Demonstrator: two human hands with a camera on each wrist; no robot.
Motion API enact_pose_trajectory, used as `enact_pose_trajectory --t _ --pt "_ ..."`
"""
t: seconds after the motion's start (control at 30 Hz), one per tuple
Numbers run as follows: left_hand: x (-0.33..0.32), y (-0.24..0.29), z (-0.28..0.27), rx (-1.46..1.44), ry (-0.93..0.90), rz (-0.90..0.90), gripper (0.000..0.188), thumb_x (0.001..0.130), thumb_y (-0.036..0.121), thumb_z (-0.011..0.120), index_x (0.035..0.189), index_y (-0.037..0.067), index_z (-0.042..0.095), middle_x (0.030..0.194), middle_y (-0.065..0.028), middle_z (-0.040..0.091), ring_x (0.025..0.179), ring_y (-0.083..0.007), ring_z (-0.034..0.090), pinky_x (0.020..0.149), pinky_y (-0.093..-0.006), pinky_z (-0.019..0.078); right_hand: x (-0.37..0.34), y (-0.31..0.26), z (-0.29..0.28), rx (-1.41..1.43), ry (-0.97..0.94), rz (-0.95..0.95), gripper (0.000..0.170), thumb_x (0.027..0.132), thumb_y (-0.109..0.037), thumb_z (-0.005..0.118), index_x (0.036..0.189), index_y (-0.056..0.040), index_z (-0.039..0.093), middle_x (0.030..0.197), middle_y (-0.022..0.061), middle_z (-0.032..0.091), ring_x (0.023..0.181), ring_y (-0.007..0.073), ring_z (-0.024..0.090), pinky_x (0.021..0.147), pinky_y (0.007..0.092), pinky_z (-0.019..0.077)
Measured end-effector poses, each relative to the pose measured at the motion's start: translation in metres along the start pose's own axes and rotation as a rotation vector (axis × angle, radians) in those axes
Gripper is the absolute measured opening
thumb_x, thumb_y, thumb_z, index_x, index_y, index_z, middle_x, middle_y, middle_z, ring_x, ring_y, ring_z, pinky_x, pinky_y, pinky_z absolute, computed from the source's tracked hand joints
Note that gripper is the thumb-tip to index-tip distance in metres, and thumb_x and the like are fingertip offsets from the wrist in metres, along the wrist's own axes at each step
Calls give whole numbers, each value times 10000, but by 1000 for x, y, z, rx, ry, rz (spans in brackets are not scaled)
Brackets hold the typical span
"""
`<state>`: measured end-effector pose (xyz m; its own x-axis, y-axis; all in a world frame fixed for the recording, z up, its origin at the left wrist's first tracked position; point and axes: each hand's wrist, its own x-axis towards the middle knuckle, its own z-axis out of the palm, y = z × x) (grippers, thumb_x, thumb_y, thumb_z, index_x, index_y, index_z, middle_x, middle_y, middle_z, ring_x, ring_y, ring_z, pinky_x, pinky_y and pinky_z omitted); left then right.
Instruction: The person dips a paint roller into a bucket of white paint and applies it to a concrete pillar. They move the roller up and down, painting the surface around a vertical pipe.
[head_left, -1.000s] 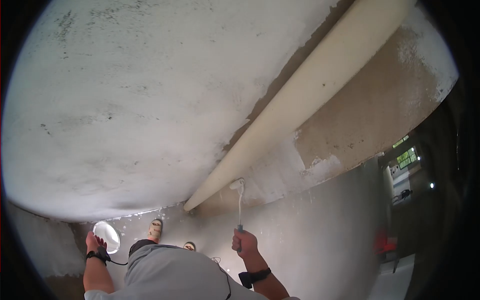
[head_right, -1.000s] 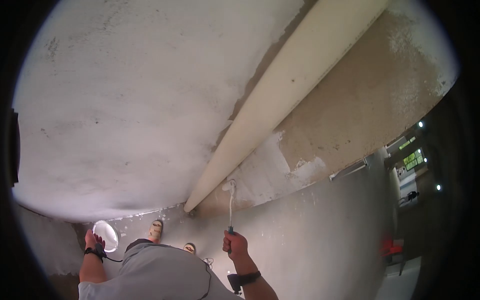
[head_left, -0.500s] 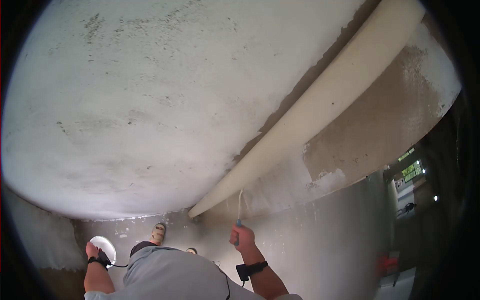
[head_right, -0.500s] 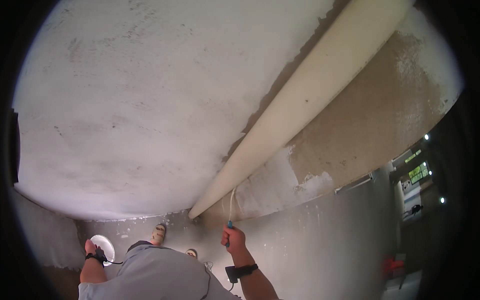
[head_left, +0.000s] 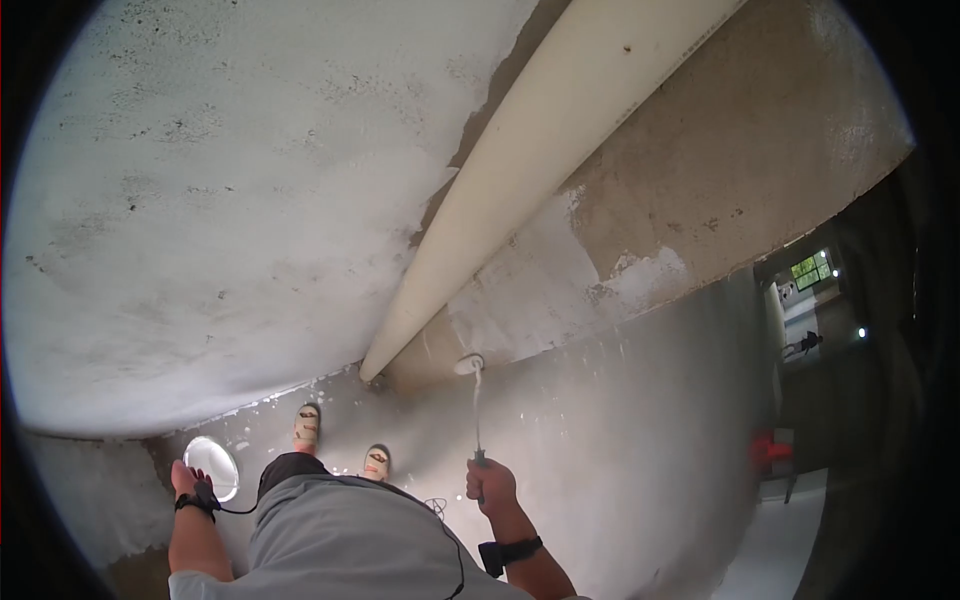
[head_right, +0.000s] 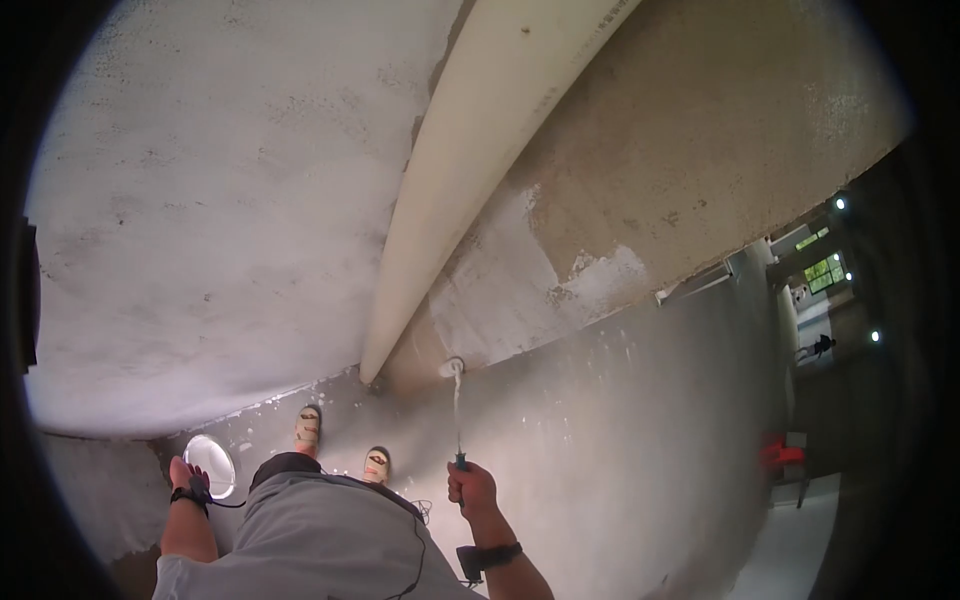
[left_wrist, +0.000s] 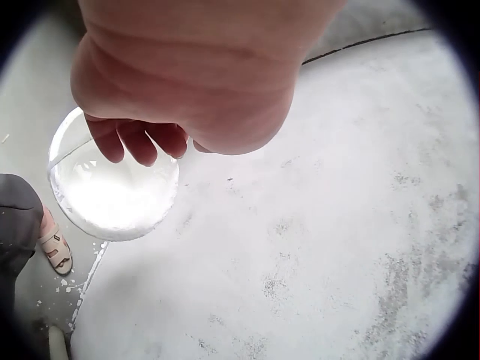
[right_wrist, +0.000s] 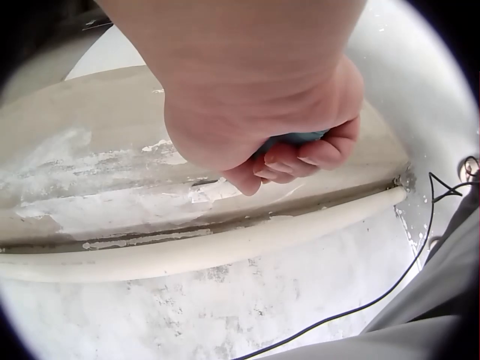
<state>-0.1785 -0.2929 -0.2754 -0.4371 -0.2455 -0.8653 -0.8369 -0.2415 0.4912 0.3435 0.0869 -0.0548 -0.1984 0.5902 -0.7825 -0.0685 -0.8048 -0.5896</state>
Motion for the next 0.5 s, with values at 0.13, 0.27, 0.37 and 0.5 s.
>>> enact_pose_trajectory --t 0.13,0.27,0.37,0.5 --pt "-69 7 37 5 86 18 271 816 378 566 762 168 404 764 37 426 739 -131 445 708 -333 384 0 4 -3 -20 3 -2 188 888 -98 596 770 -98 449 567 -46 334 429 62 301 399 236 226" --pt "-64 9 36 0 33 19 264 819 350 560 728 170 389 725 40 408 697 -121 434 663 -313 381 11 0 9 -47 -12 -21 197 887 -106 603 768 -97 446 568 -46 336 429 60 302 398 237 225" --pt "-44 9 26 -3 37 33 266 817 348 565 723 174 387 711 44 397 661 -117 417 613 -312 374 28 -11 24 -46 -47 -21 211 884 -126 614 753 -84 454 563 -25 370 422 79 332 394 244 242" --pt "4 8 -2 -128 51 26 254 814 368 561 854 162 419 818 8 422 690 -148 424 596 -328 396 53 -32 61 -20 -103 -18 216 888 -122 601 768 -108 422 568 -41 339 425 70 300 396 244 231"
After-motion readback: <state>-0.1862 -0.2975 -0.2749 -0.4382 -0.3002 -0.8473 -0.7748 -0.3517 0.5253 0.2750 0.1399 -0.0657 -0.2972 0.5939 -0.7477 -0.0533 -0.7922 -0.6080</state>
